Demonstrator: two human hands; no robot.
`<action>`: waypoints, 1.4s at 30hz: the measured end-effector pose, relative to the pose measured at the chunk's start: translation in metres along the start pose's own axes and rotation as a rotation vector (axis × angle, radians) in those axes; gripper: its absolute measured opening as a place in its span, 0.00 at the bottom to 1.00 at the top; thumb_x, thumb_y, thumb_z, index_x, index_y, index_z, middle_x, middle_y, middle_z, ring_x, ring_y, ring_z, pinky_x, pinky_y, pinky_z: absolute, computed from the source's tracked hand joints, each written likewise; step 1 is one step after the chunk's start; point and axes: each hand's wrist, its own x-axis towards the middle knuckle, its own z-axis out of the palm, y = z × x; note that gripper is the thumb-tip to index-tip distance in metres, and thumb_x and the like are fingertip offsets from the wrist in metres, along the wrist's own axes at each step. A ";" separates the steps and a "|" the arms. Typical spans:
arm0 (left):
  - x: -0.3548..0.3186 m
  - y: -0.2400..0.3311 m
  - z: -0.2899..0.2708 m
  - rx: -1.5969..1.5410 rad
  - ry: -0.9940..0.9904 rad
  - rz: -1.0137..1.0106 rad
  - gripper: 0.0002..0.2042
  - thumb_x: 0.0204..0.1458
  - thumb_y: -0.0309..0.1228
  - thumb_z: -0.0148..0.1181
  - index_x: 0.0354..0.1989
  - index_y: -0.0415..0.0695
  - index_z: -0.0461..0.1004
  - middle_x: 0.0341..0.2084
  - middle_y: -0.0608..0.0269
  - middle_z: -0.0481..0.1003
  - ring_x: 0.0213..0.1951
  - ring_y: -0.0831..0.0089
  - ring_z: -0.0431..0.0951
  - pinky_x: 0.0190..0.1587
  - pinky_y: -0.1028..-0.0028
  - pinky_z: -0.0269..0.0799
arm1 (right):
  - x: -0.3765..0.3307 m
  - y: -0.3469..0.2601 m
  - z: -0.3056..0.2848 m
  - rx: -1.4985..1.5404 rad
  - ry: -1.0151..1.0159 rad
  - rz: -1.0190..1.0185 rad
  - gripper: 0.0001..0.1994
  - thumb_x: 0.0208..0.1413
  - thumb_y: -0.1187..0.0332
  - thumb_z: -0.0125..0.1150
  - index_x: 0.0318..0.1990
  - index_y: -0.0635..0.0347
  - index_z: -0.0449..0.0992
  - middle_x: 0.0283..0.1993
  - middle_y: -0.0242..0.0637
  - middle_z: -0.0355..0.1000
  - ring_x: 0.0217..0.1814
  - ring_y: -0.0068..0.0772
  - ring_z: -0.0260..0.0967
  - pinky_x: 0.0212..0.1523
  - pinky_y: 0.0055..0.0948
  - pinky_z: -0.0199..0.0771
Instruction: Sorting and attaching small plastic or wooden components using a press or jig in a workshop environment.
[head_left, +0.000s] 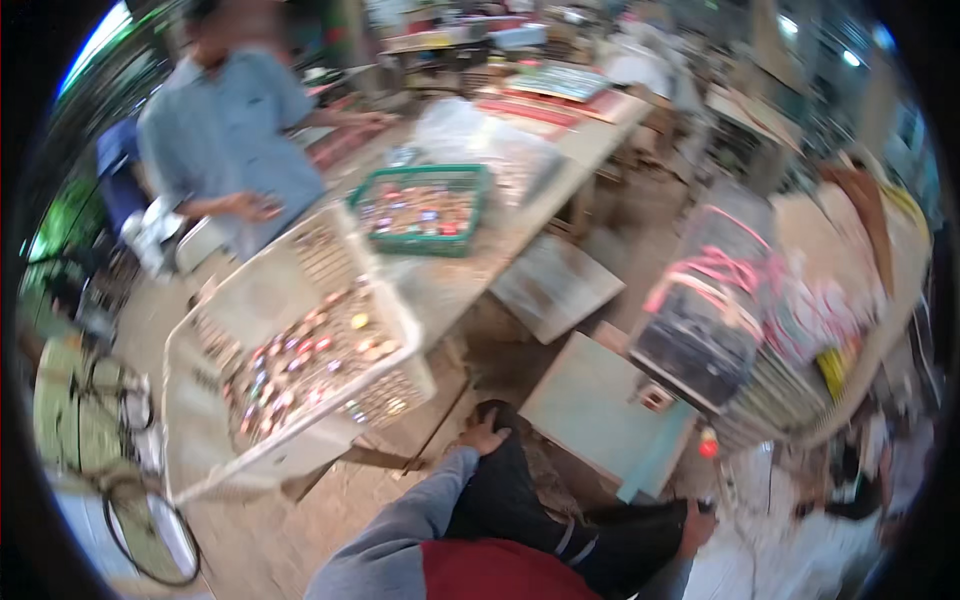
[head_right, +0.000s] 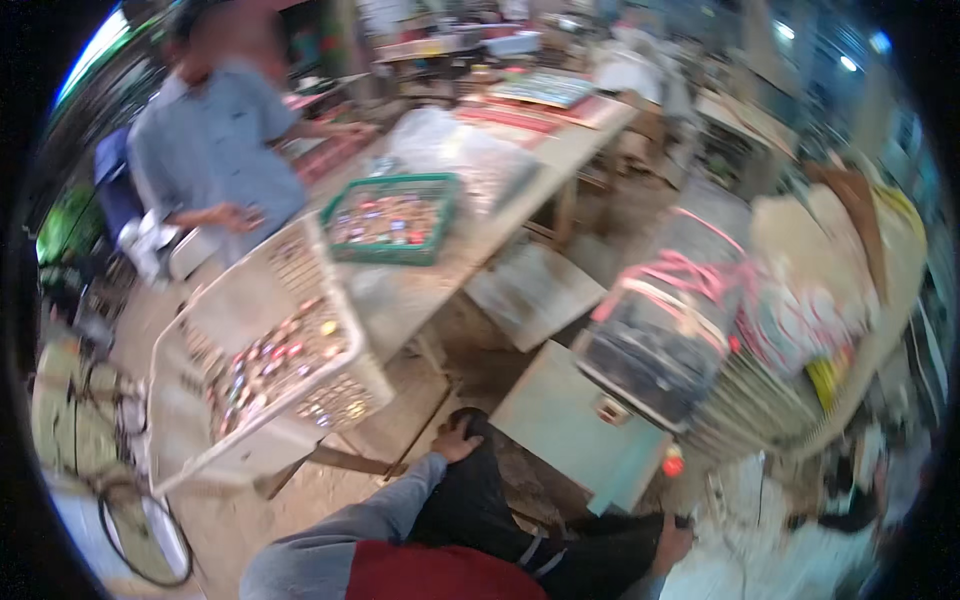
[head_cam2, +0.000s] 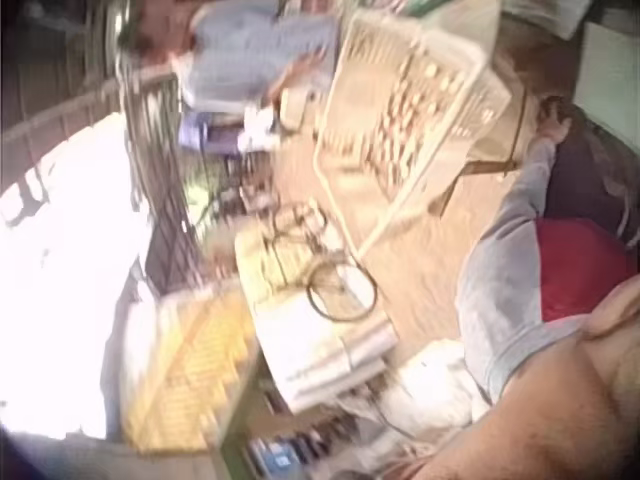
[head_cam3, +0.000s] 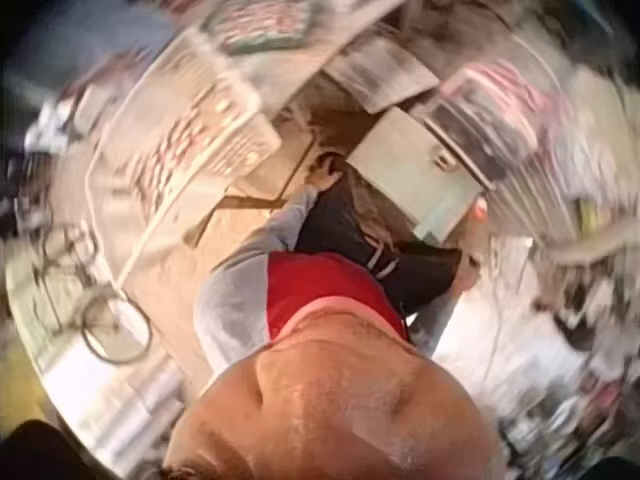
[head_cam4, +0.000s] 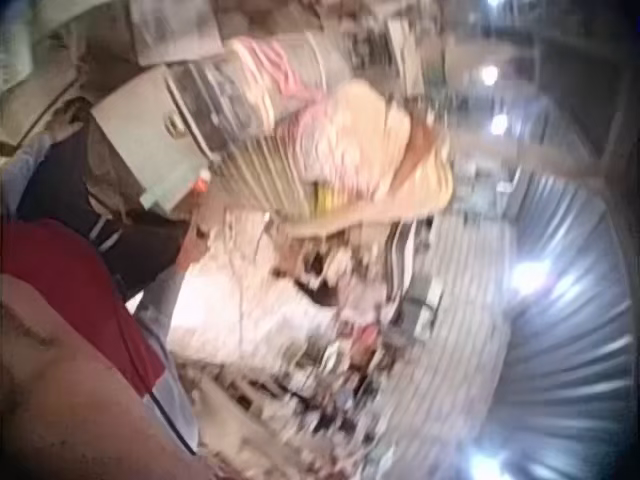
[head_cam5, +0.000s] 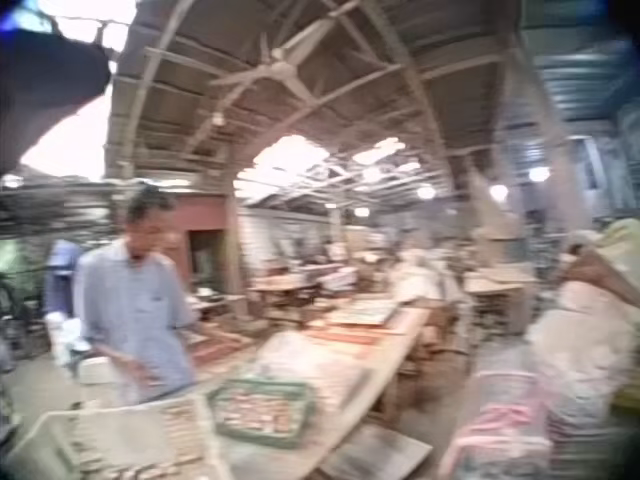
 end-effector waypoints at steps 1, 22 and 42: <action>-0.002 0.002 -0.001 0.049 0.029 -0.024 0.39 0.57 0.60 0.47 0.75 0.61 0.43 0.75 0.49 0.36 0.73 0.39 0.39 0.72 0.46 0.43 | 0.001 -0.004 -0.004 0.061 -0.008 -0.066 0.40 0.44 0.43 0.66 0.59 0.66 0.71 0.55 0.60 0.72 0.58 0.59 0.70 0.57 0.50 0.69; -0.209 0.118 -0.112 -0.275 0.358 0.944 0.16 0.57 0.41 0.59 0.39 0.40 0.81 0.32 0.52 0.78 0.42 0.58 0.79 0.46 0.62 0.74 | 0.014 -0.035 -0.017 -0.099 -0.084 0.062 0.23 0.57 0.52 0.54 0.49 0.59 0.81 0.50 0.46 0.78 0.50 0.51 0.75 0.55 0.50 0.72; -0.384 0.272 -0.208 -0.878 0.043 2.406 0.34 0.49 0.66 0.58 0.18 0.40 0.74 0.26 0.57 0.78 0.32 0.58 0.79 0.31 0.65 0.71 | 0.021 -0.045 0.007 -0.017 -0.010 0.129 0.28 0.55 0.45 0.56 0.51 0.61 0.80 0.51 0.48 0.77 0.52 0.54 0.74 0.56 0.50 0.71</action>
